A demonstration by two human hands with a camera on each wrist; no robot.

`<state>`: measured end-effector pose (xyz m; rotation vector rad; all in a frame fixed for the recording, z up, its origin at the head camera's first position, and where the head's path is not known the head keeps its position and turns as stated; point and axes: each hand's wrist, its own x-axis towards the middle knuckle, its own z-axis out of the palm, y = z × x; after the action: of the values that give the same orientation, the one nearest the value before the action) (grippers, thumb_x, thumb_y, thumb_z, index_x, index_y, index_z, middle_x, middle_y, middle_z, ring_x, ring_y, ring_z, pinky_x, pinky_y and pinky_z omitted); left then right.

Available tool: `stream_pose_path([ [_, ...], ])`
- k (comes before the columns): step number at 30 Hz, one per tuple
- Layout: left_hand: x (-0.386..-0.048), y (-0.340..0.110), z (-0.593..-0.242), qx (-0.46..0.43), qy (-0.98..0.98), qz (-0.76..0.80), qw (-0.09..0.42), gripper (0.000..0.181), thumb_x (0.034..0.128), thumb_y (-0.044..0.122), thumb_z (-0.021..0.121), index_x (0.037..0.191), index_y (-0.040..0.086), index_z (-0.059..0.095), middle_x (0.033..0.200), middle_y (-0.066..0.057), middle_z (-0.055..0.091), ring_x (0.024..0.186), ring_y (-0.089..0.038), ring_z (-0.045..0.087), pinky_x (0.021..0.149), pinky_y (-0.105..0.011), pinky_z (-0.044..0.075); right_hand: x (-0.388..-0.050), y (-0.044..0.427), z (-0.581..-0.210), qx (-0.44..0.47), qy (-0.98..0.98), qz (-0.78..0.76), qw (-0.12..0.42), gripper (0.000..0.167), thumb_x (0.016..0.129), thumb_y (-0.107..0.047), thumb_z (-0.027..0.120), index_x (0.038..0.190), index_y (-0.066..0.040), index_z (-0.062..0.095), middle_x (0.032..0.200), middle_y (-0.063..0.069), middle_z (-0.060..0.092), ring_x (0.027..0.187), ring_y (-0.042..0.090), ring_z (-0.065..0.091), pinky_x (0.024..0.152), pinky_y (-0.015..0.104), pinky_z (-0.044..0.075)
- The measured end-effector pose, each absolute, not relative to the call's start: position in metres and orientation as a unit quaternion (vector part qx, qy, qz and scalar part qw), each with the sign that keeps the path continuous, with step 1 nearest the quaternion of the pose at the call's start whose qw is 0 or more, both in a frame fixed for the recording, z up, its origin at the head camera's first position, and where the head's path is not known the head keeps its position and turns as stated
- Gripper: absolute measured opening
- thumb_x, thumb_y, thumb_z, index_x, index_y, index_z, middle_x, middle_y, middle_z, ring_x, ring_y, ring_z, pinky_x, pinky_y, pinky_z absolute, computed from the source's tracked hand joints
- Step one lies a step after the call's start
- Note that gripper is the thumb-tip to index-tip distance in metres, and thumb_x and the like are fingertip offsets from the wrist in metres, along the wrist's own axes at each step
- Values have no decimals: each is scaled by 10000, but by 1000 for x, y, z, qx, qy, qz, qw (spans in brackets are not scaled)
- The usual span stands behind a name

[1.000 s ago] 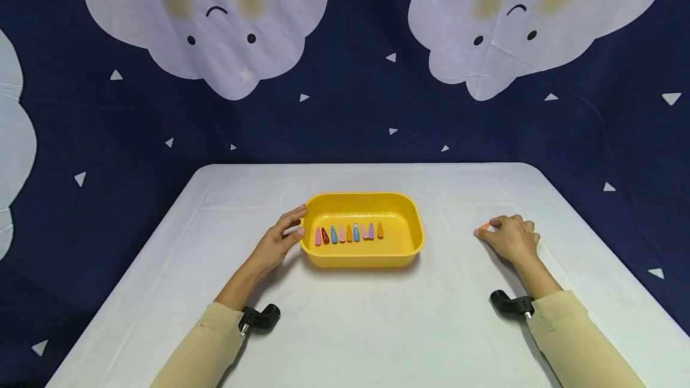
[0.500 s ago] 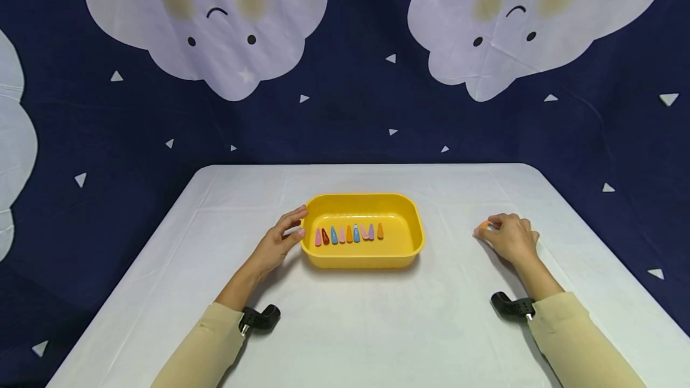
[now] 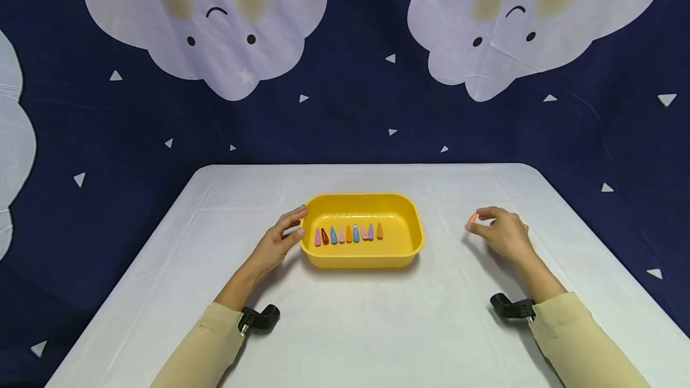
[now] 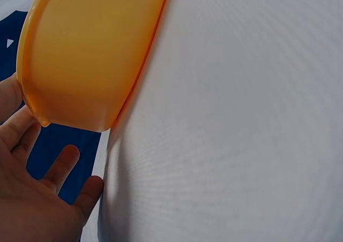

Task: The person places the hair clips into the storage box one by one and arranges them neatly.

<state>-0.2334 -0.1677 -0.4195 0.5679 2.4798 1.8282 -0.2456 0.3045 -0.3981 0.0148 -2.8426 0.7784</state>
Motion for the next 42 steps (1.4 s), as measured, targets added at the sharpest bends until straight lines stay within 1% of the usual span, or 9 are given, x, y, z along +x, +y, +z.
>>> stream_pose_path([
  [5,-233,-168,-419,182,791,584,3,454,972,169,511,1397,34,428,1550,-87,287,1348,-369,339,1116,-537,273,-244,292,-387,13,-958,275,86,546,838,-381,684,1236,-22,583,1172,200,646,1032,360,561,817,496,353],
  [9,-233,-168,-419,182,790,586,4,455,972,170,511,1397,33,427,1550,-87,287,1347,-369,336,1118,-537,270,-243,283,-378,20,-954,291,69,565,833,-408,687,1246,-39,580,1196,180,640,1050,346,544,765,393,418],
  [12,-234,-168,-419,182,790,586,6,453,972,169,510,1398,37,427,1552,-83,285,1352,-367,332,1122,-538,266,-242,275,-372,28,-948,311,59,579,826,-425,692,1253,-52,577,1211,172,634,1043,328,531,744,330,411],
  [17,-233,-168,-418,183,790,586,8,454,973,164,508,1399,36,424,1554,-86,280,1367,-365,324,1127,-538,265,-241,262,-364,36,-940,339,30,605,818,-453,693,1286,-94,558,1266,145,605,1065,294,502,733,284,422],
  [22,-233,-168,-417,181,791,585,8,450,972,158,508,1397,33,426,1552,-86,283,1364,-363,324,1120,-534,275,-242,250,-359,50,-933,357,6,621,802,-481,700,1293,-129,555,1291,109,594,1101,292,492,734,281,442],
  [27,-233,-167,-417,181,790,586,8,447,971,145,509,1394,26,428,1549,-93,287,1359,-366,329,1110,-529,283,-244,234,-355,69,-928,366,-7,548,813,-400,715,1274,-140,571,1290,94,600,1119,302,500,745,297,462],
  [32,-234,-168,-419,175,792,585,10,447,970,160,514,1396,48,435,1551,-71,289,1364,-352,328,1113,-523,286,-247,219,-355,89,-924,372,-21,535,814,-353,723,1275,-126,576,1291,108,601,1145,331,496,764,336,489],
  [36,-235,-168,-419,172,793,584,10,451,970,176,517,1397,58,436,1551,-61,290,1367,-347,326,1117,-522,284,-250,210,-357,99,-922,374,-29,531,813,-341,724,1275,-124,579,1281,103,608,1158,338,484,788,366,483],
  [42,-235,-168,-419,174,792,585,10,452,970,173,515,1396,48,434,1550,-75,290,1362,-357,327,1116,-530,279,-255,199,-362,109,-921,371,-39,542,808,-365,725,1276,-133,583,1278,83,610,1178,347,459,866,421,435],
])
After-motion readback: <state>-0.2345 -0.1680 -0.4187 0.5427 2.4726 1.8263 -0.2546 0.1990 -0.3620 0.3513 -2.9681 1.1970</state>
